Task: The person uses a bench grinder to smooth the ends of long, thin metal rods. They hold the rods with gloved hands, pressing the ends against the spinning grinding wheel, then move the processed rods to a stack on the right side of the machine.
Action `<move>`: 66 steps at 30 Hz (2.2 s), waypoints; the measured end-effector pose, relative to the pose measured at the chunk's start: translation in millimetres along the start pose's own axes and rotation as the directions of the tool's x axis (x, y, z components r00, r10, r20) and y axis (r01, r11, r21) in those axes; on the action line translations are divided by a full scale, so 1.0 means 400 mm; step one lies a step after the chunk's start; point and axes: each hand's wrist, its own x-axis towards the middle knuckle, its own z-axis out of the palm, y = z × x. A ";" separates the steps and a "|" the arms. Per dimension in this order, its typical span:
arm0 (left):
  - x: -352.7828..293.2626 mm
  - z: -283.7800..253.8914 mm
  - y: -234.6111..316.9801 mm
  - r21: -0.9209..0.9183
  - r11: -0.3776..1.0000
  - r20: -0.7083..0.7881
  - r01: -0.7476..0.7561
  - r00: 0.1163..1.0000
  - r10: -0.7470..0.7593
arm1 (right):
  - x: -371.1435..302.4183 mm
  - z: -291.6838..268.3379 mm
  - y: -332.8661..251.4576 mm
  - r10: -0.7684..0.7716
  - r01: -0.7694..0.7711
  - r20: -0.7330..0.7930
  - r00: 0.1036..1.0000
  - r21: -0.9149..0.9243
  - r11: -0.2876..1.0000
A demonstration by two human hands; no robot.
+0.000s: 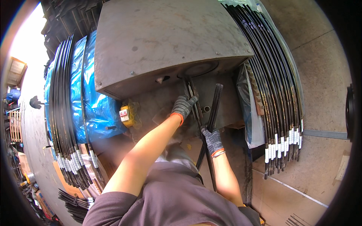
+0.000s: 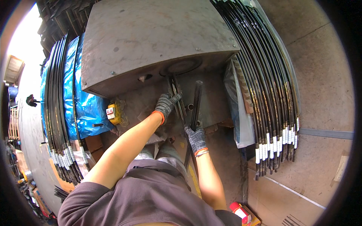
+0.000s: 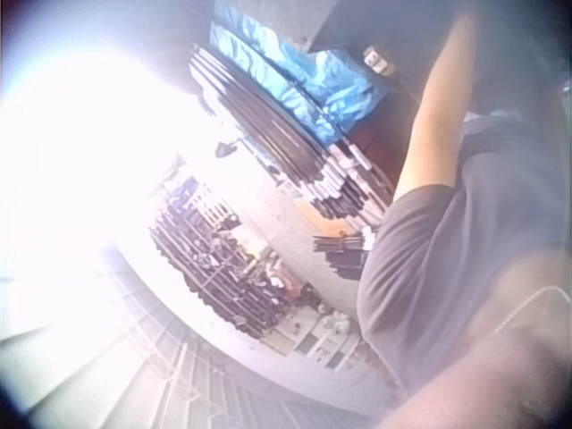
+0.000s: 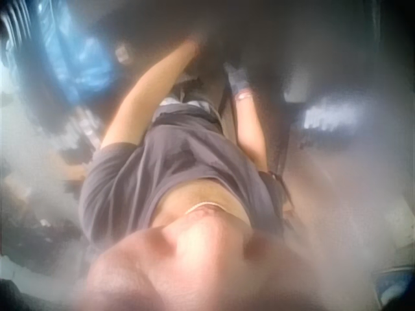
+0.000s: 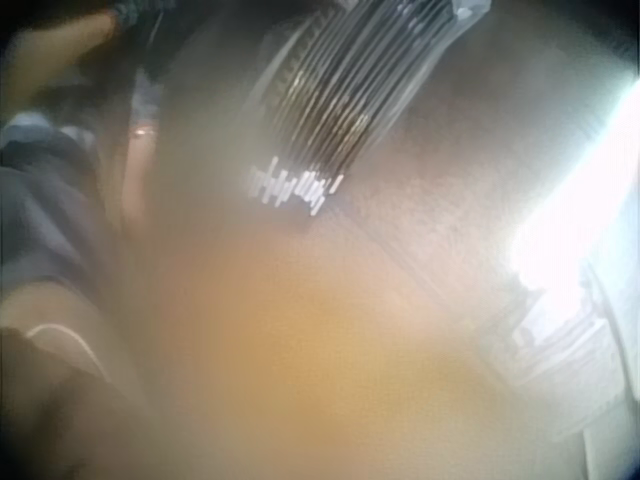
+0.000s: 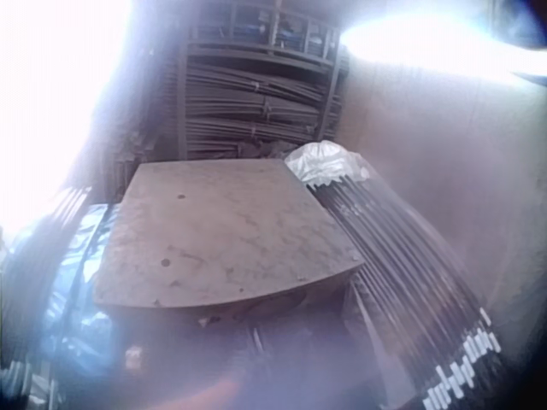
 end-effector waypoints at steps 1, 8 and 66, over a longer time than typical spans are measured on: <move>-0.007 -0.002 0.009 -0.005 1.000 0.000 -0.008 1.000 0.008 | -0.002 0.003 -0.006 0.017 -0.017 0.007 1.000 0.103 0.995; -0.020 -0.001 0.030 -0.072 0.997 0.033 0.003 0.999 0.000 | 0.013 0.005 0.002 0.090 -0.093 0.026 0.996 0.215 0.972; 0.024 0.007 -0.014 -0.238 0.967 0.013 0.088 0.996 -0.087 | 0.039 0.026 -0.039 -0.024 0.025 0.020 0.999 -0.031 0.999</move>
